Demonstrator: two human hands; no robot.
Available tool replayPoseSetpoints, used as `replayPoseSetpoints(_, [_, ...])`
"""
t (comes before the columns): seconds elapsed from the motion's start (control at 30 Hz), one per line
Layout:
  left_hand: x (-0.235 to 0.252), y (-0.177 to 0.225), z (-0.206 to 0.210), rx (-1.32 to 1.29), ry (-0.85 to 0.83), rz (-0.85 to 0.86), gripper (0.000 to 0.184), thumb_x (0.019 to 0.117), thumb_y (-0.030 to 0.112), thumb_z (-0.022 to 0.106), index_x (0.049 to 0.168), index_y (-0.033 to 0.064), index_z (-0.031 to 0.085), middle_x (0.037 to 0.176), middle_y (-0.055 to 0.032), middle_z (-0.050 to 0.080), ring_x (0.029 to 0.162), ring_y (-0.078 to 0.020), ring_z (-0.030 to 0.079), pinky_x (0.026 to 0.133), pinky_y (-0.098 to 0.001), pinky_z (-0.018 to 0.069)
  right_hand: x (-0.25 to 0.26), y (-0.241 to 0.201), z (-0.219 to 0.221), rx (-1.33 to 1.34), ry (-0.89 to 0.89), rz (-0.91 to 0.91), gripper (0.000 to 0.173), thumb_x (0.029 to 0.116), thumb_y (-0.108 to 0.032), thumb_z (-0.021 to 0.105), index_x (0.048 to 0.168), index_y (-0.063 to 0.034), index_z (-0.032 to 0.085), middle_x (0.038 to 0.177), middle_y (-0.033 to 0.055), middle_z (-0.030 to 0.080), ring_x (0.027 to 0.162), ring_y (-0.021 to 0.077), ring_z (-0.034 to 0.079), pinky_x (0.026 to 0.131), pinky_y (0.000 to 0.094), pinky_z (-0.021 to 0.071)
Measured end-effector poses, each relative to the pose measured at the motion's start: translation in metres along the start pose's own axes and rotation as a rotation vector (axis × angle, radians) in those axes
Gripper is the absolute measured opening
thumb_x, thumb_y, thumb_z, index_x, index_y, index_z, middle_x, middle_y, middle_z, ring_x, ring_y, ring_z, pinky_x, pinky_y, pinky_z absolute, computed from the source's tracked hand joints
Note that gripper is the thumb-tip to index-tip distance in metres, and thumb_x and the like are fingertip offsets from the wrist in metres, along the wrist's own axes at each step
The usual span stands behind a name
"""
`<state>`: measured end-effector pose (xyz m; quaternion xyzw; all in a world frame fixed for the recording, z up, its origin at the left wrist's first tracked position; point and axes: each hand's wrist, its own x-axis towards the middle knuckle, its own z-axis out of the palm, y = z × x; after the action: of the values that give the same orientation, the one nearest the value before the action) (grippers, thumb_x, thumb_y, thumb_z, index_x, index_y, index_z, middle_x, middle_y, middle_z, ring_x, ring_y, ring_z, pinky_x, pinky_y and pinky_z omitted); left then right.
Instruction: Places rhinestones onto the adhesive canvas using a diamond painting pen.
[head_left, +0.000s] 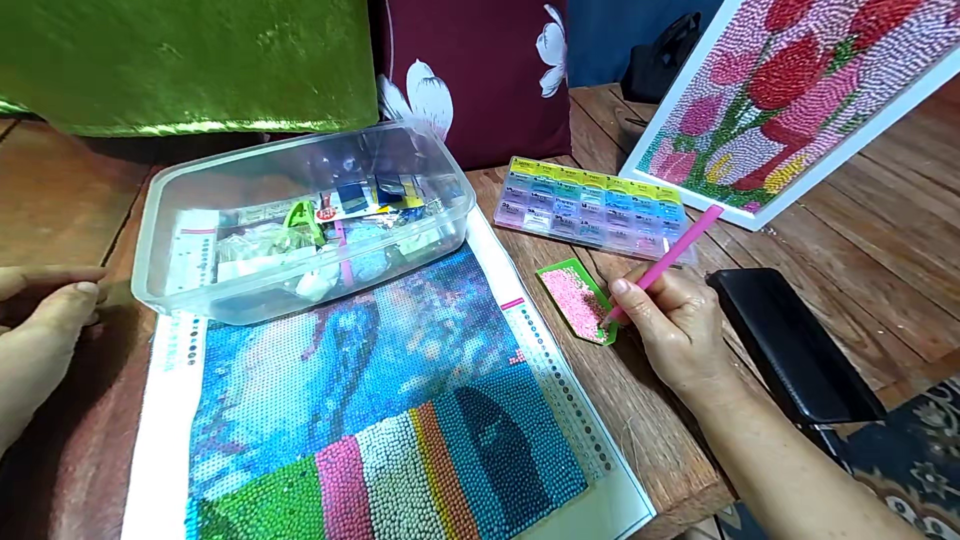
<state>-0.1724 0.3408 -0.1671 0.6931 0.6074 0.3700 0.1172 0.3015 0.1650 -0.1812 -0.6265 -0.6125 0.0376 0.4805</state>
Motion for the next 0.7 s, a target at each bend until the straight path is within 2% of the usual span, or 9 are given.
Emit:
replayPoseSetpoints(0.07, [0.0011,-0.003,0.0006,-0.01,-0.001,0.013,0.03,0.1057,0.014,0.048,0.115,-0.0095,0.064,0.093,-0.0176,0.063,0.073,-0.0126,0.055,0.069,-0.0282,0.0484,0.0,-0.0001,-0.0001,0.01,0.002,-0.004,0.026,0.1028,-0.023,0.053,0.082,-0.0103,0.062,0.066,-0.0105,0.054,0.06,-0.0101,0.052,0.057,0.0078,0.043])
replayPoseSetpoints(0.3, [-0.0001,-0.0021,0.0005,-0.004,-0.002,-0.019,0.029,0.1062,0.015,0.049,0.116,-0.0082,0.063,0.091,-0.0158,0.061,0.072,-0.0124,0.053,0.069,-0.0294,0.0481,-0.0004,-0.001,-0.0004,0.037,-0.018,-0.018,0.025,0.1023,-0.021,0.053,0.081,-0.0107,0.061,0.065,-0.0113,0.053,0.059,-0.0106,0.051,0.056,0.0069,0.0421])
replayPoseSetpoints(0.57, [-0.001,0.0018,-0.0006,0.014,-0.008,-0.007,0.03,0.1066,0.015,0.048,0.116,-0.0102,0.062,0.093,-0.0189,0.062,0.075,-0.0149,0.056,0.072,-0.032,0.0495,-0.0006,-0.0017,0.0003,0.022,-0.031,-0.054,0.027,0.1025,-0.022,0.053,0.079,-0.0104,0.059,0.064,-0.0107,0.051,0.057,-0.0102,0.048,0.055,0.0073,0.0392])
replayPoseSetpoints(0.63, [-0.0017,0.0043,-0.0015,0.022,-0.009,0.005,0.03,0.1061,0.014,0.048,0.115,-0.0107,0.062,0.094,-0.021,0.063,0.075,-0.017,0.056,0.072,-0.0341,0.0496,-0.0004,-0.0012,0.0002,0.024,-0.03,-0.06,0.027,0.1029,-0.022,0.053,0.08,-0.0104,0.06,0.064,-0.0108,0.051,0.058,-0.0103,0.049,0.055,0.0071,0.0401])
replayPoseSetpoints(0.7, [-0.0022,0.0052,-0.0013,0.02,-0.004,0.015,0.03,0.1062,0.014,0.048,0.114,-0.0106,0.063,0.092,-0.0195,0.062,0.074,-0.0155,0.056,0.071,-0.0325,0.0494,-0.0005,-0.0001,0.0001,0.027,-0.024,-0.067,0.027,0.1028,-0.022,0.053,0.08,-0.01,0.06,0.065,-0.0105,0.052,0.059,-0.0102,0.051,0.057,0.0072,0.0419])
